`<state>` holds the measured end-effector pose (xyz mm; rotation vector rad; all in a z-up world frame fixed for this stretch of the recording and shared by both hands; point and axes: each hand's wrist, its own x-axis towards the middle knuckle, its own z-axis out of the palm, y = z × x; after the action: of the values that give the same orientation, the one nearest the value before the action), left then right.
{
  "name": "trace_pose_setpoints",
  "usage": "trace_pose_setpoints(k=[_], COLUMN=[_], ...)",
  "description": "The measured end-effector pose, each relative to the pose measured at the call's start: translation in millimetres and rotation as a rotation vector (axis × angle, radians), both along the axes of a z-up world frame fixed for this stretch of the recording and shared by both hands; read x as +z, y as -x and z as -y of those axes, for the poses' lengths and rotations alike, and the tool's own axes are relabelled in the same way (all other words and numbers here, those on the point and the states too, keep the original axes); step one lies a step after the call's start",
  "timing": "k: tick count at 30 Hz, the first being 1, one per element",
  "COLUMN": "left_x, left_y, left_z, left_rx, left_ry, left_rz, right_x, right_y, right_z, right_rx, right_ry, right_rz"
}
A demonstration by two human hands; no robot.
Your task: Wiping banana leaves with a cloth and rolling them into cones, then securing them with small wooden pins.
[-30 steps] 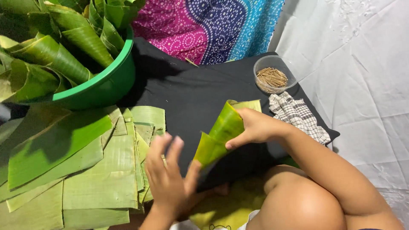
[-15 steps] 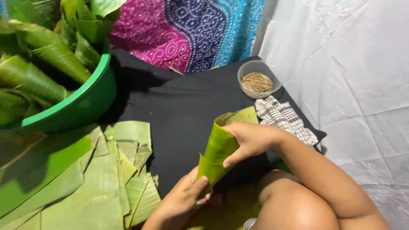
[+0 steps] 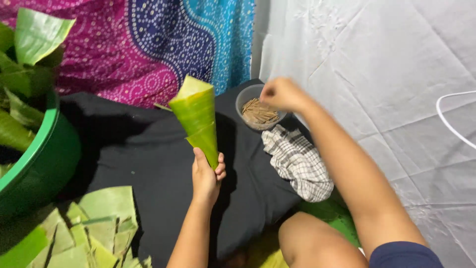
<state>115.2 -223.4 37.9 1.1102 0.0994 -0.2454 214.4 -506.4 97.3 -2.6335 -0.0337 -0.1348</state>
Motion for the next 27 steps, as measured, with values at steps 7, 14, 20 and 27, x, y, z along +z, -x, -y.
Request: trace_pose_setpoints(k=[7, 14, 20, 27], left_x=[-10.2, -15.4, -22.9, -17.6], left_y=[-10.7, -13.0, -15.2, -13.5], left_z=[10.3, 6.8, 4.7, 5.4], left_rx=[-0.045, -0.064, -0.069, -0.111], left_ry=[-0.014, 0.098, 0.197, 0.224], left_rz=[0.010, -0.038, -0.068, -0.056], right_x=[-110.5, -123.3, -104.3, -81.7], right_y=[-85.9, -82.9, -58.6, -46.2], right_z=[5.1, -1.1, -18.9, -36.2], right_rx=[-0.220, -0.307, -0.165, -0.158], right_ry=[0.153, 0.079, 0.111, 0.146], right_rz=[-0.120, -0.143, -0.096, -0.208])
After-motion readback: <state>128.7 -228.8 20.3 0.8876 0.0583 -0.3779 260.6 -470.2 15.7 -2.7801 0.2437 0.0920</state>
